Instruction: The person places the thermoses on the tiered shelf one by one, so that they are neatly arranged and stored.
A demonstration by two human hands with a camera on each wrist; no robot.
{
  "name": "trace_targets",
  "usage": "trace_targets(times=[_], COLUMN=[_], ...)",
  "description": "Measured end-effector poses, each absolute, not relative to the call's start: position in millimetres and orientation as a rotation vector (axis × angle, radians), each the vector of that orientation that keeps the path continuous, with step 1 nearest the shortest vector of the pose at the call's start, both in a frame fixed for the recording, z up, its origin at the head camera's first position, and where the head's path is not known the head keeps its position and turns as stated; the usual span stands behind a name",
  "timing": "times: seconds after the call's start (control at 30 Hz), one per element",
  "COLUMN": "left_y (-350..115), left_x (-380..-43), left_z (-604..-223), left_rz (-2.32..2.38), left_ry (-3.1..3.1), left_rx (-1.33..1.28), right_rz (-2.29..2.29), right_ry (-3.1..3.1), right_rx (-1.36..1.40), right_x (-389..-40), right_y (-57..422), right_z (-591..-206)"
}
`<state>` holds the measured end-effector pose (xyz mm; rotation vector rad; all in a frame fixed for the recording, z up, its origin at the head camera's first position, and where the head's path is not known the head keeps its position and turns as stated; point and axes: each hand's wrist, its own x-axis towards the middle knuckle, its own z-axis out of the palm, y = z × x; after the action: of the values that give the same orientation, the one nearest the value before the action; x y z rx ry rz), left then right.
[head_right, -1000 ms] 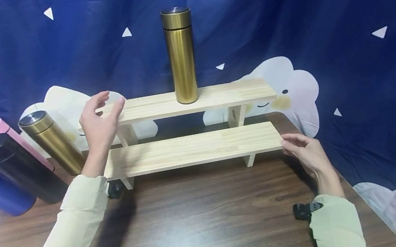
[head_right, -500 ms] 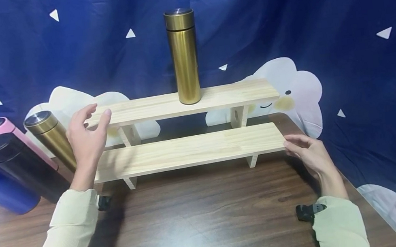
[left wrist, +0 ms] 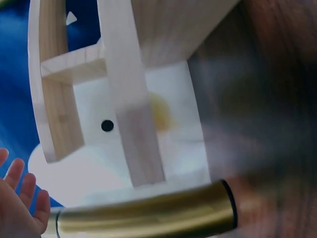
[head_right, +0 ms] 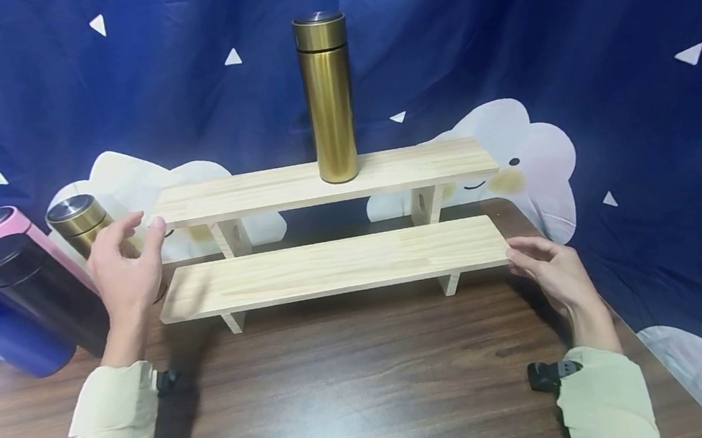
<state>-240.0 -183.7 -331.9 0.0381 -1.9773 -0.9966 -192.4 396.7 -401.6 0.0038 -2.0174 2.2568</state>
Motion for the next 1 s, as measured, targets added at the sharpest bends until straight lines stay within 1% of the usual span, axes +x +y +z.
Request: trace_targets(times=[0.3, 0.67, 0.83, 1.0], left_y=[-206, -230, -236, -232], left_x=[-223, -214, -207, -193], left_z=[-344, -359, -356, -341], left_rz=[-0.988, -1.000, -1.009, -1.003], left_ry=[-1.917, -1.654, -1.542, -1.417], left_rx=[0.157, 0.261, 0.355, 0.379], right_rz=[2.267, 2.297, 2.305, 2.301], right_ry=[-2.002, -1.967, -1.967, -1.967], right_rx=[-0.015, -0.005, 0.012, 0.000], right_x=[-192, -192, -193, -192], right_y=[396, 395, 394, 395], right_z=[-401, -401, -400, -401])
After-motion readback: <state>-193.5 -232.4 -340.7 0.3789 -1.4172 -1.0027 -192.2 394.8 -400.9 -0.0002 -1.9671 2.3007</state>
